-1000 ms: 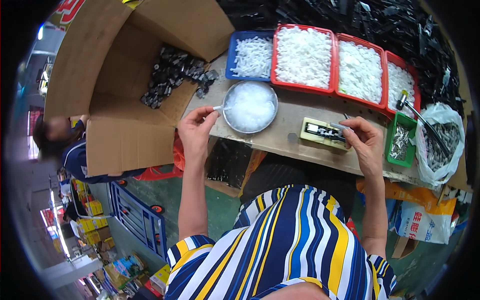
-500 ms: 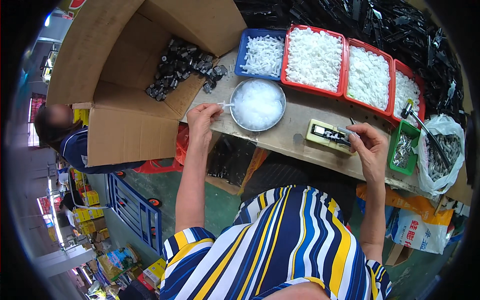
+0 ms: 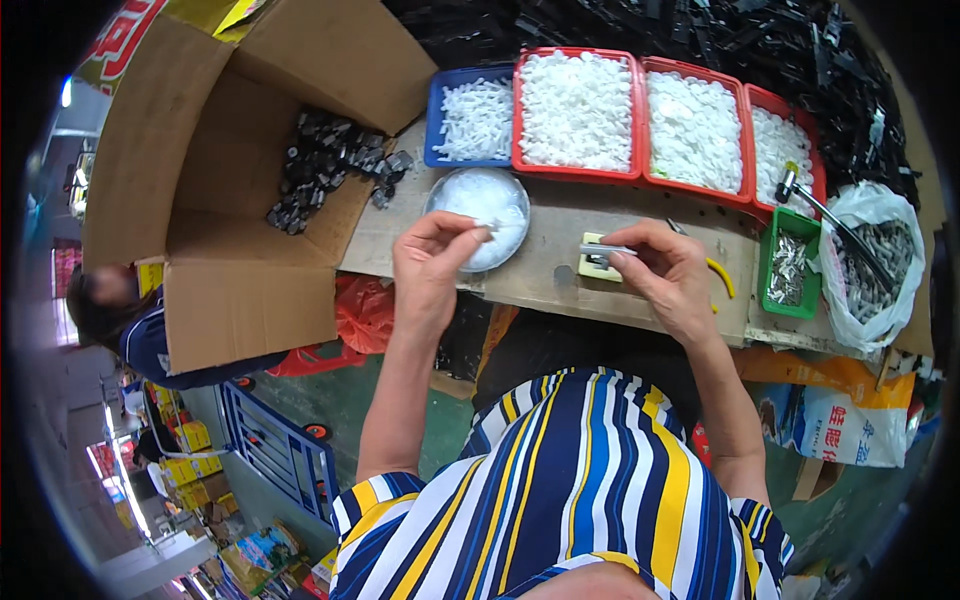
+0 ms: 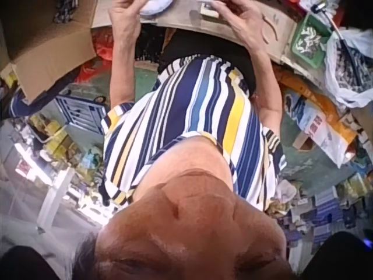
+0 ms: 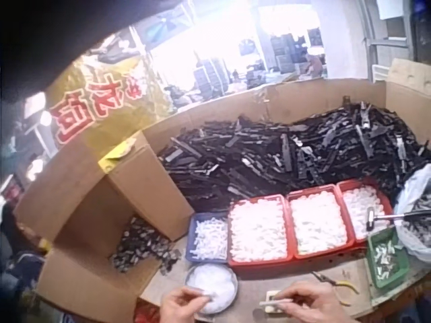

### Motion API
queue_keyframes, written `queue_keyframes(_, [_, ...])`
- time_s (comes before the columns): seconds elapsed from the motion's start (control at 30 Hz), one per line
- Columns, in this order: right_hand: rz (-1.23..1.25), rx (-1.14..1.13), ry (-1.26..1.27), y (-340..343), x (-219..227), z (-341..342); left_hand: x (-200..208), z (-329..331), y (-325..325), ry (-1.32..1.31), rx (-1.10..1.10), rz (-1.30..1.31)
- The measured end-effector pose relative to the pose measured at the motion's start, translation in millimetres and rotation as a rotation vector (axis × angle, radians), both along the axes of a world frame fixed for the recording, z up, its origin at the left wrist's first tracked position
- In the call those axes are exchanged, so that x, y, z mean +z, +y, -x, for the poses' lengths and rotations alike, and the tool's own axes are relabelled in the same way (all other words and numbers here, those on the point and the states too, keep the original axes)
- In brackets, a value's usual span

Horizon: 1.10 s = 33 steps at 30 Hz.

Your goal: The person assembles small lock mechanisms at a workbench. They pick up a white plastic housing and a metal pin, insert the pin into the housing, and use a hammer to tap it into place. The person then uses pliers to adjust the components and places the finished unit into a cardboard box. This process is repeated multiple times with components from nearby bins.

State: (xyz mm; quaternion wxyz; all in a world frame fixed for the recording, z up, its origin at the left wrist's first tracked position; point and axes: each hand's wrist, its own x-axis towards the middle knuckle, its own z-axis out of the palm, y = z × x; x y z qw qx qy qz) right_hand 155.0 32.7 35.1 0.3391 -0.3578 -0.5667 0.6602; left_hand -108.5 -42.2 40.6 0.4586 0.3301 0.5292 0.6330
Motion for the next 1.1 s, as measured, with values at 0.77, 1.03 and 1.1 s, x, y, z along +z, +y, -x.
queue_keyframes(0.77, [0.077, -0.072, -0.041, 9, -5, -48, -20, -73, 38, 0.557, -0.369, -0.225])
queue_keyframes(1.03, [0.006, -0.123, -0.268, 10, -27, -97, -37, -108, 49, 0.919, -0.302, -0.291])
queue_keyframes(1.1, [-0.011, -0.116, -0.293, 9, -27, -96, -45, -112, 50, 0.919, -0.321, -0.293])
